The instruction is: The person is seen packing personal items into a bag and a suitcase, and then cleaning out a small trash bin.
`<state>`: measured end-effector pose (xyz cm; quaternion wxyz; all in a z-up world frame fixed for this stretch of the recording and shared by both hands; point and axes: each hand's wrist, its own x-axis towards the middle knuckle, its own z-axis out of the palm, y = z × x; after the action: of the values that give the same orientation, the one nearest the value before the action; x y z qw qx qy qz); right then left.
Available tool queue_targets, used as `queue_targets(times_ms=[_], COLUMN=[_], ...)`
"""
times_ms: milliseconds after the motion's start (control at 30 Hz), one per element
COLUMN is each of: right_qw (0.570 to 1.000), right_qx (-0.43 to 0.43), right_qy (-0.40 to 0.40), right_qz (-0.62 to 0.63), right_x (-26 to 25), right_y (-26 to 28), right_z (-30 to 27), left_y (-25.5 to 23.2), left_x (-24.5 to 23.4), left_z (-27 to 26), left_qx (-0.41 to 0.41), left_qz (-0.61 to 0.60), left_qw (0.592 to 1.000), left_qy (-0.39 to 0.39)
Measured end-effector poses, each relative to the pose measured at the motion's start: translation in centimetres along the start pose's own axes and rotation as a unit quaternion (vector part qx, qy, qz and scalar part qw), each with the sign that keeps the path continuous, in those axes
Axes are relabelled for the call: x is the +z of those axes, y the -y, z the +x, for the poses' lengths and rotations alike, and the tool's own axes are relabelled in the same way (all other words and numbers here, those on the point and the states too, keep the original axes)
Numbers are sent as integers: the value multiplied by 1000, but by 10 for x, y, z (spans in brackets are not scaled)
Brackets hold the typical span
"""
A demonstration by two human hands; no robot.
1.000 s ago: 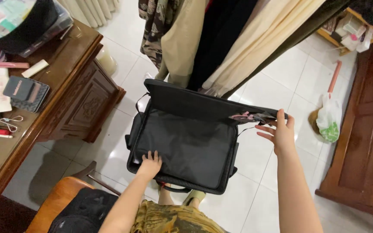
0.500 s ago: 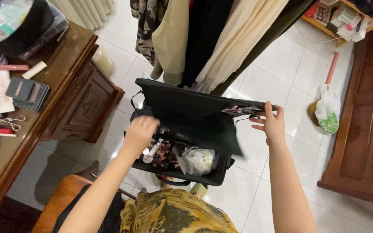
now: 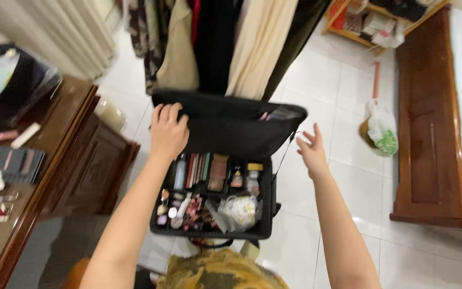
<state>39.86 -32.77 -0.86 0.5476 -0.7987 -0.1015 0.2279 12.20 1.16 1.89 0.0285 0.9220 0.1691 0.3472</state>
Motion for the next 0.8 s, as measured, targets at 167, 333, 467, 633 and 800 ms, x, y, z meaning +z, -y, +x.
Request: queue_targets(times_ms=[167,333,467,633,800], right_qw=[990,960,916,904,867], right_qx=[-117,-195,-300,-282,-256], right_qy=[12,15,14,81,190], right_qz=[-74,-201,-265,-310,-382], right_x=[12,19,5,-3,7], right_y=[7,14,-10,-76,-220], right_z=[44,25,-60,-169,-224], left_y=[1,7,-14,-28,-45], left_x=[-22,5,-8,10,59], left_z=[25,-4,-81,-264,-411], left_qx=[79,92,122,158,114], left_qz=[17,45,2,-92,-34], left_qw=[997,987,984,966,870], left_qy=[17,127,128,184,478])
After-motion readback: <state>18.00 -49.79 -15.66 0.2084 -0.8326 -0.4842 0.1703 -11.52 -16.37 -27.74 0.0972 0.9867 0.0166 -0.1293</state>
